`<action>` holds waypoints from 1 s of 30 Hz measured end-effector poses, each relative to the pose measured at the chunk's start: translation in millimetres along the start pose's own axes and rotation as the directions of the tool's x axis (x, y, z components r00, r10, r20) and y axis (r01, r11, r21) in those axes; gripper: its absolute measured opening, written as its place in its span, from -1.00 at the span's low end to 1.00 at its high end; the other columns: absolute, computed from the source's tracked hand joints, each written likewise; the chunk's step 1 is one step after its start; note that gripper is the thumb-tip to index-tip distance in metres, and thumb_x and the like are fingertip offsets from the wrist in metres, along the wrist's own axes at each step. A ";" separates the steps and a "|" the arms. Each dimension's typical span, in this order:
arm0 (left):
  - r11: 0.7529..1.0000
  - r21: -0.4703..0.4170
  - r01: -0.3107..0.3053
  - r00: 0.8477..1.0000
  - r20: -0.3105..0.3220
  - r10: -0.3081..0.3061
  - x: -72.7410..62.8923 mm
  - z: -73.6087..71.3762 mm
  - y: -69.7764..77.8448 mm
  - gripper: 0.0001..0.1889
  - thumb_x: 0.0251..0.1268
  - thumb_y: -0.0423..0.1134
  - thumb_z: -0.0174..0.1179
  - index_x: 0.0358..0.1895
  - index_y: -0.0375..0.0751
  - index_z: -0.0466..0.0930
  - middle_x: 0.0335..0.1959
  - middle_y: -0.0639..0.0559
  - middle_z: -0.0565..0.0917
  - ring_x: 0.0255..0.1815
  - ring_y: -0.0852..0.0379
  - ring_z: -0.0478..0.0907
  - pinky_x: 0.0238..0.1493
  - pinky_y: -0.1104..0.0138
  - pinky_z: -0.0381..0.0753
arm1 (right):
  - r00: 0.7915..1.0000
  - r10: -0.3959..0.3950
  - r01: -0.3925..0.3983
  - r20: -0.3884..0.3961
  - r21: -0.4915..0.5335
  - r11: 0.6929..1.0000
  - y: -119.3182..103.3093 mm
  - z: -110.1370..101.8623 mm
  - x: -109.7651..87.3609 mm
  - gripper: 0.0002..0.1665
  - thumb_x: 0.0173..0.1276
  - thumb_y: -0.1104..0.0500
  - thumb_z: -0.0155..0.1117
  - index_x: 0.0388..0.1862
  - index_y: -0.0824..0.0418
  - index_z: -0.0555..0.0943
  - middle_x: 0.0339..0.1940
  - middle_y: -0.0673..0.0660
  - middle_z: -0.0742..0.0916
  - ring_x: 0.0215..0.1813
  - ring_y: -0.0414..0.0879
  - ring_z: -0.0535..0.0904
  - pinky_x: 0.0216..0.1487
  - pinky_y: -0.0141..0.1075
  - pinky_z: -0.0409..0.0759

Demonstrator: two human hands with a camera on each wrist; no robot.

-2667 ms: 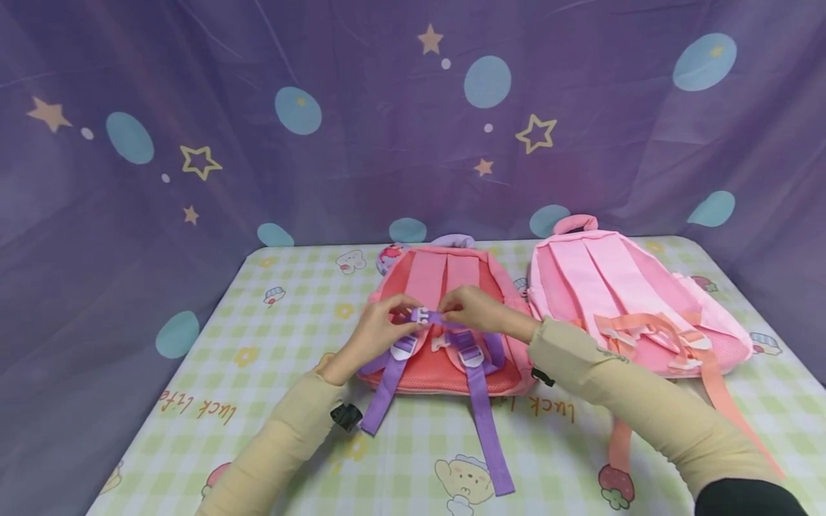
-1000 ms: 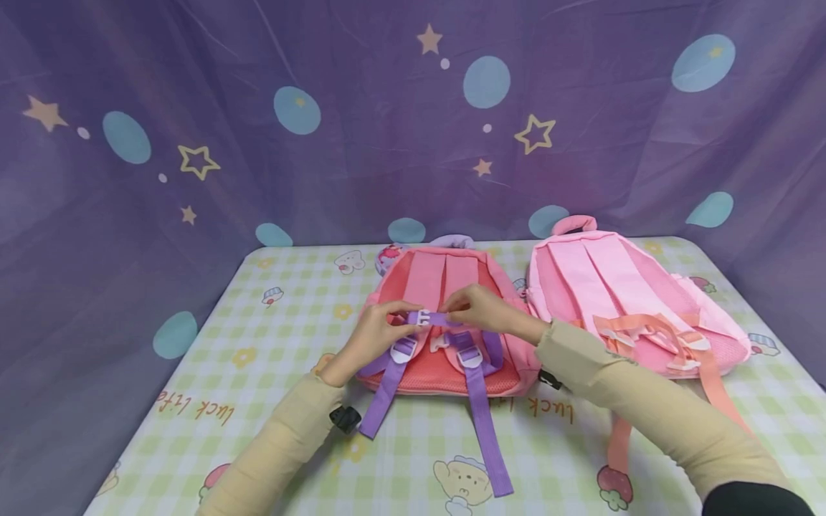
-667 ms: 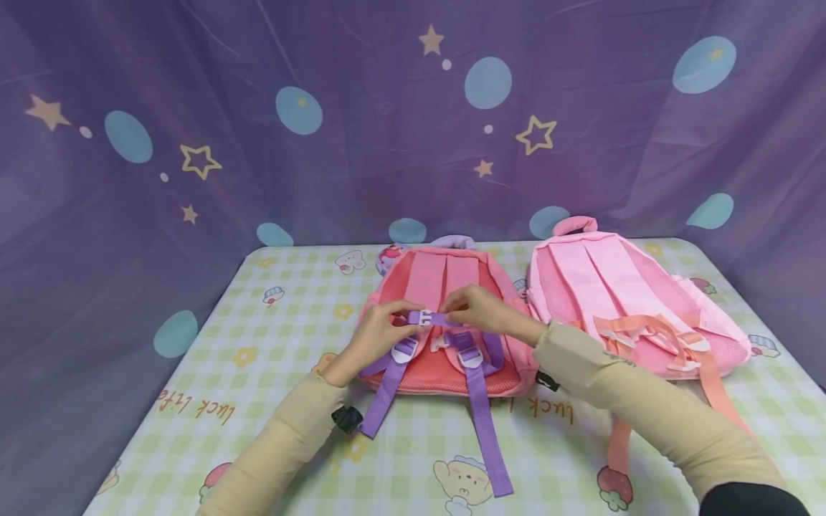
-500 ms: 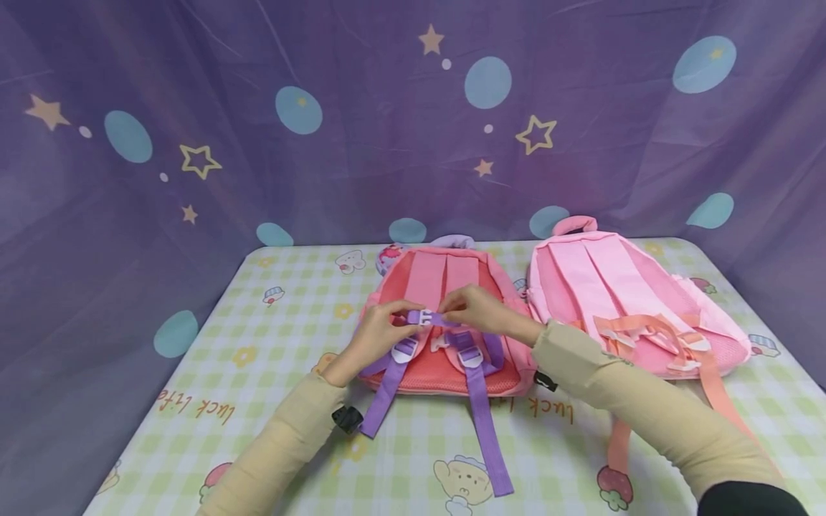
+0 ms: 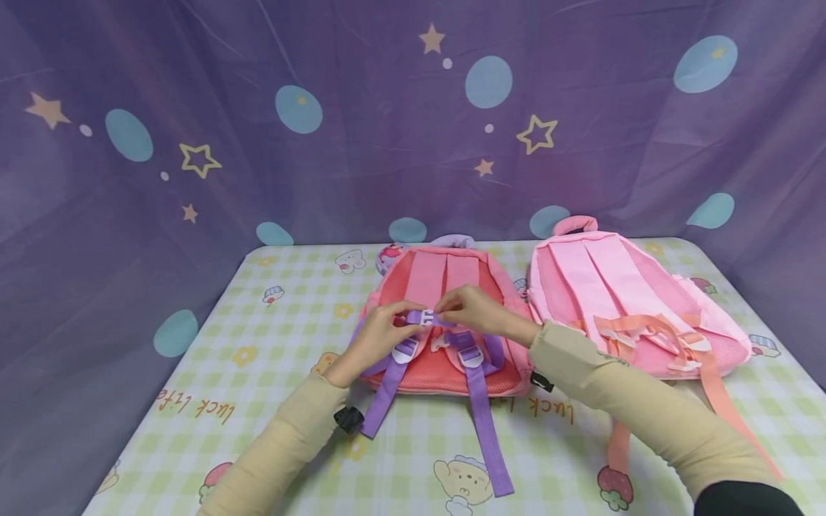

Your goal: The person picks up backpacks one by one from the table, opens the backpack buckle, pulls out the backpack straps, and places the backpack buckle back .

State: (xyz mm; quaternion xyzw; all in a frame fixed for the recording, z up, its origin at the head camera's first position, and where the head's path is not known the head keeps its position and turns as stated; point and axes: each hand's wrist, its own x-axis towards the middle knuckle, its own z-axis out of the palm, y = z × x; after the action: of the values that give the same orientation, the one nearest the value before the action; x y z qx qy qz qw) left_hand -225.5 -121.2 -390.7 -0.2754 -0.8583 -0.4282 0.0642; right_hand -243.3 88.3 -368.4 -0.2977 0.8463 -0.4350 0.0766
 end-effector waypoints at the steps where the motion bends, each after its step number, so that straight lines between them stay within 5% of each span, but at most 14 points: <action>1: 1.000 0.003 -0.007 1.000 0.002 0.007 -0.1 -0.2 -0.1 -0.73 0.12 -0.40 0.39 -0.08 -0.34 0.68 -0.21 -0.12 0.73 -0.24 0.05 0.61 -0.19 0.22 0.61 | 1.000 0.001 -0.001 -0.001 0.001 1.000 0.5 0.0 0.4 -0.84 0.32 0.42 0.23 -0.18 0.50 0.67 -0.20 0.32 0.76 -0.07 0.10 0.69 -0.08 -0.22 0.64; 9: 0.999 0.019 -0.040 0.999 -0.009 0.040 -0.5 -0.8 -1.6 -0.73 0.12 -0.42 0.38 -0.08 -0.37 0.68 -0.21 -0.14 0.74 -0.33 0.10 0.56 -0.29 0.33 0.56 | 1.000 0.020 -0.020 -0.005 0.003 1.000 6.1 -3.6 -2.7 -0.84 0.31 0.41 0.22 -0.20 0.48 0.68 -0.22 0.30 0.76 -0.16 0.02 0.70 -0.13 -0.26 0.62; 30: 1.000 0.018 0.015 1.000 -0.027 -0.015 -2.0 -1.0 -2.6 -0.71 0.09 -0.33 0.43 -0.09 -0.29 0.70 -0.24 -0.07 0.74 -0.33 0.18 0.53 -0.29 0.39 0.51 | 1.000 0.001 -0.001 0.008 -0.006 1.000 4.8 -2.3 0.2 -0.82 0.31 0.44 0.19 -0.18 0.48 0.69 -0.24 0.27 0.76 -0.25 -0.08 0.66 -0.16 -0.30 0.60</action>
State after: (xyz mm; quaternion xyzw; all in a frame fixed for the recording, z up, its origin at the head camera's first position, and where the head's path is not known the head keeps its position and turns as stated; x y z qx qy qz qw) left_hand -225.2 -124.1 -392.6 -0.2626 -0.8632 -0.4245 0.0752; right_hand -246.4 91.8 -370.7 -0.2993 0.8473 -0.4314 0.0792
